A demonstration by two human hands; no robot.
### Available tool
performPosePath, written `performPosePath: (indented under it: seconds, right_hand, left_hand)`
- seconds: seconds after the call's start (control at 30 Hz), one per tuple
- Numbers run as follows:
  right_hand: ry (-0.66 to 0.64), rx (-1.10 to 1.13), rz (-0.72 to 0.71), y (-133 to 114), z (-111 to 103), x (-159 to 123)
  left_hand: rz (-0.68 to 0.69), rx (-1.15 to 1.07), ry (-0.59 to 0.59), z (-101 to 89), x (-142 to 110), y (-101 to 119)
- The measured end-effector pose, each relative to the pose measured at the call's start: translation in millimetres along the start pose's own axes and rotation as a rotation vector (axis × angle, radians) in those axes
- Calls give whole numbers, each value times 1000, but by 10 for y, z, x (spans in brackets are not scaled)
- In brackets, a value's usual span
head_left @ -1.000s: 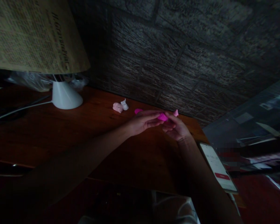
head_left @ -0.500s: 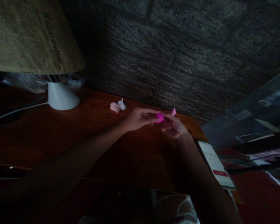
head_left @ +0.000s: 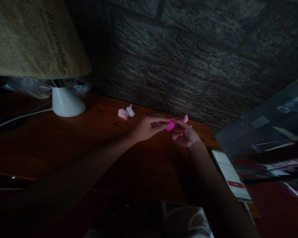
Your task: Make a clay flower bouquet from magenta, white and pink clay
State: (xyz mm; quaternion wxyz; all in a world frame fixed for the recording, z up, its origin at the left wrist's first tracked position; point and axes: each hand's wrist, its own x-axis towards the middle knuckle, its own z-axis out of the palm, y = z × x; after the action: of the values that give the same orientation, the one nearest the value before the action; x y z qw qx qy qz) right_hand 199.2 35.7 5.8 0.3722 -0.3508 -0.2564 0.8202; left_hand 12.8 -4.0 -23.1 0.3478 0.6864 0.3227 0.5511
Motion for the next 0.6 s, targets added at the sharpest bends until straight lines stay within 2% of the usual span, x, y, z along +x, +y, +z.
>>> performPosePath:
  seconds: [0.13,0.23,0.47,0.6]
  right_hand:
    - [4,42,-14,-12,35,-29]
    - [-8,62,-19,-11,70,-57]
    - [-87,-23,-81,-4,94,-91]
    - [-129,-159,-150,-38,48,-87]
  left_hand:
    - [134,131,-8,5,-16,-56]
    - [182,158,2,5,-15,-90]
    - [136,111,57,3,-3,-115]
    - [112,191,61,15,-20,-154]
